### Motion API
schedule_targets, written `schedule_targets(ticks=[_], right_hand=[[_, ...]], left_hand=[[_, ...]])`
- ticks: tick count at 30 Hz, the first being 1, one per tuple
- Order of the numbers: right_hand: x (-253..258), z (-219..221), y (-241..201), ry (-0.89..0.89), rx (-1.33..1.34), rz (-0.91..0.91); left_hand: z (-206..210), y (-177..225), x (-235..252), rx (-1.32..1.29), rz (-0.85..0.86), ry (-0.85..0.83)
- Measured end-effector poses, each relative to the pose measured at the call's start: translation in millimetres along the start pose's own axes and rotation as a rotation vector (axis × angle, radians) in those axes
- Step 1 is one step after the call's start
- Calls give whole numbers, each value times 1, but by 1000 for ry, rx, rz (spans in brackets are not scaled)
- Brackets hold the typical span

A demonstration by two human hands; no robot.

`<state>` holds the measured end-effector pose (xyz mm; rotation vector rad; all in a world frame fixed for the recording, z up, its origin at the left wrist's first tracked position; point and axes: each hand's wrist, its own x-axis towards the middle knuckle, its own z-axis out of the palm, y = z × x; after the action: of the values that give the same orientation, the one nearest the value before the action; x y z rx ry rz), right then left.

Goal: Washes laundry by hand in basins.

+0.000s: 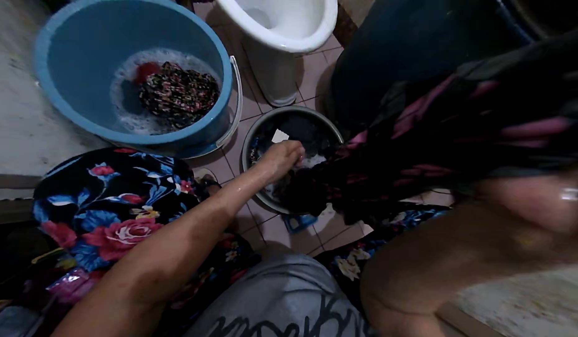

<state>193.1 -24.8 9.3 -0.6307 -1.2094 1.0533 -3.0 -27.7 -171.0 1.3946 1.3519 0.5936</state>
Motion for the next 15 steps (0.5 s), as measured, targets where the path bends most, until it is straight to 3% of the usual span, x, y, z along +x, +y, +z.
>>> schedule_targets(ticks=[2, 5, 9, 12, 14, 15], right_hand=[[8, 16, 18, 1, 204, 227], [-9, 30, 71, 224, 150, 344], [-11, 22, 158, 322, -221, 490], [-14, -32, 230, 402, -505, 763], [-36, -65, 259, 246, -670, 1018], [-51, -76, 267, 55, -739, 1122]], left_hand=[[2, -2, -6, 39, -57, -110], [30, -13, -13, 4, -120, -277], [43, -48, 4, 86, -275, -164], [34, -56, 9, 255, -410, -99], [25, -54, 11, 242, -450, -31], [21, -55, 12, 205, -443, -4]])
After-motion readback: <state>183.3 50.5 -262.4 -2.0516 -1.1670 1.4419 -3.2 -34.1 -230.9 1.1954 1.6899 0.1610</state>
